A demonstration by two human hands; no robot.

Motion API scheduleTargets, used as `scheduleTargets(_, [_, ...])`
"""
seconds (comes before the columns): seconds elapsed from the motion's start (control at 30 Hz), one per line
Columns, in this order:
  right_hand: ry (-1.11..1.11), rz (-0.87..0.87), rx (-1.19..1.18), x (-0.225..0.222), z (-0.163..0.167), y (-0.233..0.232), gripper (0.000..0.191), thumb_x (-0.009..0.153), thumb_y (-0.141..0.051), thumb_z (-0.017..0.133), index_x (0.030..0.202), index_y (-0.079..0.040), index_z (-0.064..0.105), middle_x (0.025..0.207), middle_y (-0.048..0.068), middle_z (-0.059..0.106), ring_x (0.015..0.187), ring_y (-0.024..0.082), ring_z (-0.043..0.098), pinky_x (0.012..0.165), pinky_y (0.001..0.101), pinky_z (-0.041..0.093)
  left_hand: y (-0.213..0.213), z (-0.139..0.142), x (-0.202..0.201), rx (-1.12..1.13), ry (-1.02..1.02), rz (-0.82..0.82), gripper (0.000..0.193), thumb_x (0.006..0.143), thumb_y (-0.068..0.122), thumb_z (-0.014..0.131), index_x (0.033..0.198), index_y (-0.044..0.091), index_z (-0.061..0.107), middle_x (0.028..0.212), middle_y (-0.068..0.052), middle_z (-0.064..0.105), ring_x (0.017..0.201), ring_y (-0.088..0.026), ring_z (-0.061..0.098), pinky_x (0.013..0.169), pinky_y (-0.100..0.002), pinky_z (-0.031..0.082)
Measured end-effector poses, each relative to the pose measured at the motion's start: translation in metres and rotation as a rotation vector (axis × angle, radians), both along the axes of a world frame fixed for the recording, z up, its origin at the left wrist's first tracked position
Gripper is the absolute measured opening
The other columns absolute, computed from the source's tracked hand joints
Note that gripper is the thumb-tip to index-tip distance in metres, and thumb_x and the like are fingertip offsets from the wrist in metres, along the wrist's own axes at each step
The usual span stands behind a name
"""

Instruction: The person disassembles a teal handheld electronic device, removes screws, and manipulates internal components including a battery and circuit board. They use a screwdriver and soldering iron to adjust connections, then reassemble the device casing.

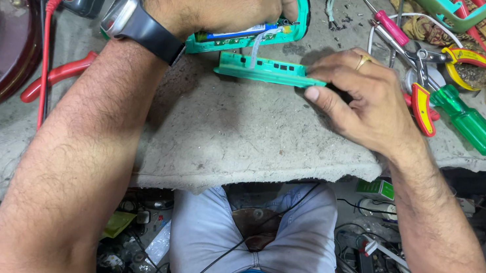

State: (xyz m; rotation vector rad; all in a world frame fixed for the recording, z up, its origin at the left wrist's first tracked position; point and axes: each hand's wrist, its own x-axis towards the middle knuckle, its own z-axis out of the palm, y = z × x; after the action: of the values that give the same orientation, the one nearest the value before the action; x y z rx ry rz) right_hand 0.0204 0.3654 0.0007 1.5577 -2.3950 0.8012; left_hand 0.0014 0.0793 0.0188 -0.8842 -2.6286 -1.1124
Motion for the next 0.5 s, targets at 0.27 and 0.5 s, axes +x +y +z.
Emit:
scheduleTargets(0.27, [-0.395, -0.164, -0.058, -0.016, -0.006, 0.001, 0.028, 0.106, -0.028, 0.067, 0.12, -0.004, 0.068, 0.093, 0.003, 0.068, 0.083, 0.009, 0.058, 0.073, 0.0256, 0.048, 0.001, -0.002, 0.004, 0.056, 0.217, -0.117, 0.024, 0.087, 0.019, 0.066, 0.101, 0.007, 0.082, 0.101, -0.012, 0.072, 0.096, -0.026, 0.068, 0.083, -0.039, 0.055])
scheduleTargets(0.5, [-0.468, -0.069, -0.239, -0.022, -0.013, -0.012, 0.036, 0.11, -0.026, 0.068, 0.134, -0.001, 0.059, 0.106, 0.001, 0.068, 0.097, 0.005, 0.066, 0.085, 0.0231, 0.057, 0.0, 0.001, 0.009, 0.08, 0.049, -0.086, 0.031, 0.098, 0.025, 0.054, 0.102, 0.008, 0.079, 0.093, -0.009, 0.075, 0.089, -0.023, 0.069, 0.083, -0.037, 0.055])
